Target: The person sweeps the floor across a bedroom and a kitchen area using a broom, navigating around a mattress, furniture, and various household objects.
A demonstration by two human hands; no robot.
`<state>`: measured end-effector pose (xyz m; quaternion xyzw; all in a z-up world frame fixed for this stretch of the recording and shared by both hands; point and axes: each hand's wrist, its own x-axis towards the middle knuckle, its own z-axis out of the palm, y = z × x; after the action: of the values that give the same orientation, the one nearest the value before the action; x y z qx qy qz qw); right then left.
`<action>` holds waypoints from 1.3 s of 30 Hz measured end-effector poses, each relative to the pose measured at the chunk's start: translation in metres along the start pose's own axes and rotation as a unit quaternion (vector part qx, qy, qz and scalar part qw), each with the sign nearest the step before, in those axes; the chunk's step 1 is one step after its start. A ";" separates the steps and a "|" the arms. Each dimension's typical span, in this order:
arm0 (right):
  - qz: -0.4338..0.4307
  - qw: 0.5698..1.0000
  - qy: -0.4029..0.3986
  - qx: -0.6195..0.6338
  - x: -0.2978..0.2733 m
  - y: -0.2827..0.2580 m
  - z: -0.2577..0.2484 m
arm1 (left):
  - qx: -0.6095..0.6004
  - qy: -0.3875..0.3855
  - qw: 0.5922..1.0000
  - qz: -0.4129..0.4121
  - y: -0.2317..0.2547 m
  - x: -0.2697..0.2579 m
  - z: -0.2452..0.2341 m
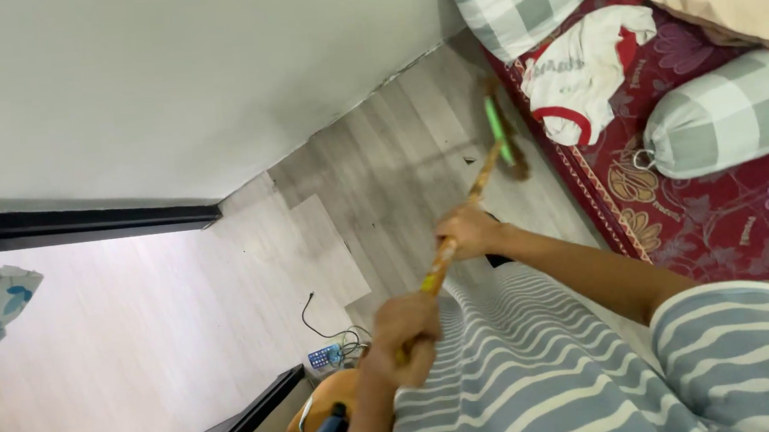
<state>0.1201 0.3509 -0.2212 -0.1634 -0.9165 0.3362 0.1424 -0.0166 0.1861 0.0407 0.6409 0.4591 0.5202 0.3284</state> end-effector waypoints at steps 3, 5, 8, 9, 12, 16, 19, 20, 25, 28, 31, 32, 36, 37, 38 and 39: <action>0.004 0.998 -0.047 0.043 -0.002 0.072 0.014 | -0.037 -0.014 0.993 -0.111 -0.058 0.016 0.035; -0.091 0.989 0.014 0.120 0.013 0.074 0.037 | -0.009 -0.021 0.997 -0.077 -0.060 0.019 0.043; -0.105 0.979 0.039 0.172 0.065 0.043 0.050 | 0.101 -0.064 0.990 -0.071 -0.045 0.037 0.025; -0.099 0.977 0.005 0.190 0.082 0.031 0.043 | 0.102 -0.067 0.991 -0.049 -0.035 0.047 0.021; -0.129 0.970 0.038 0.203 0.108 -0.006 -0.003 | 0.091 -0.098 0.990 0.040 -0.005 0.083 0.003; -0.182 0.968 0.076 0.154 0.096 -0.011 -0.055 | 0.032 -0.109 0.981 0.159 0.019 0.101 -0.017; -0.136 0.983 0.018 0.121 0.071 0.050 -0.072 | -0.023 0.015 0.995 0.095 -0.017 0.100 -0.005; -0.116 0.987 0.020 0.112 0.061 0.070 -0.067 | -0.019 0.039 0.999 0.018 -0.034 0.099 0.001; -0.102 0.983 -0.009 0.151 0.046 0.098 0.022 | 0.023 0.025 0.996 -0.086 -0.062 0.064 0.033; -0.130 0.968 -0.023 0.211 0.072 0.052 0.061 | 0.094 -0.007 0.991 -0.095 -0.045 0.045 0.026; -0.133 0.969 -0.018 0.205 0.109 0.002 0.052 | 0.141 -0.043 0.985 -0.091 -0.036 0.059 0.011; -0.139 0.968 0.004 0.207 0.118 -0.010 0.041 | 0.148 -0.059 0.984 -0.078 -0.030 0.069 0.005; -0.196 0.958 0.099 0.185 0.131 -0.042 -0.007 | 0.102 -0.131 0.986 0.001 0.024 0.108 -0.030; -0.221 0.952 0.123 0.170 0.133 -0.041 -0.015 | 0.125 -0.115 0.985 0.009 0.042 0.113 -0.043; -0.207 0.962 0.108 0.139 0.134 -0.033 -0.022 | 0.149 -0.099 0.984 0.017 0.060 0.113 -0.056; -0.193 0.971 0.094 0.108 0.134 -0.018 -0.028 | 0.172 -0.082 0.981 0.025 0.067 0.111 -0.067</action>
<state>0.0051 0.4062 -0.1686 0.0024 -0.8715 0.3826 0.3069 -0.0603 0.2606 0.1579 0.7398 0.4967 0.3873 0.2366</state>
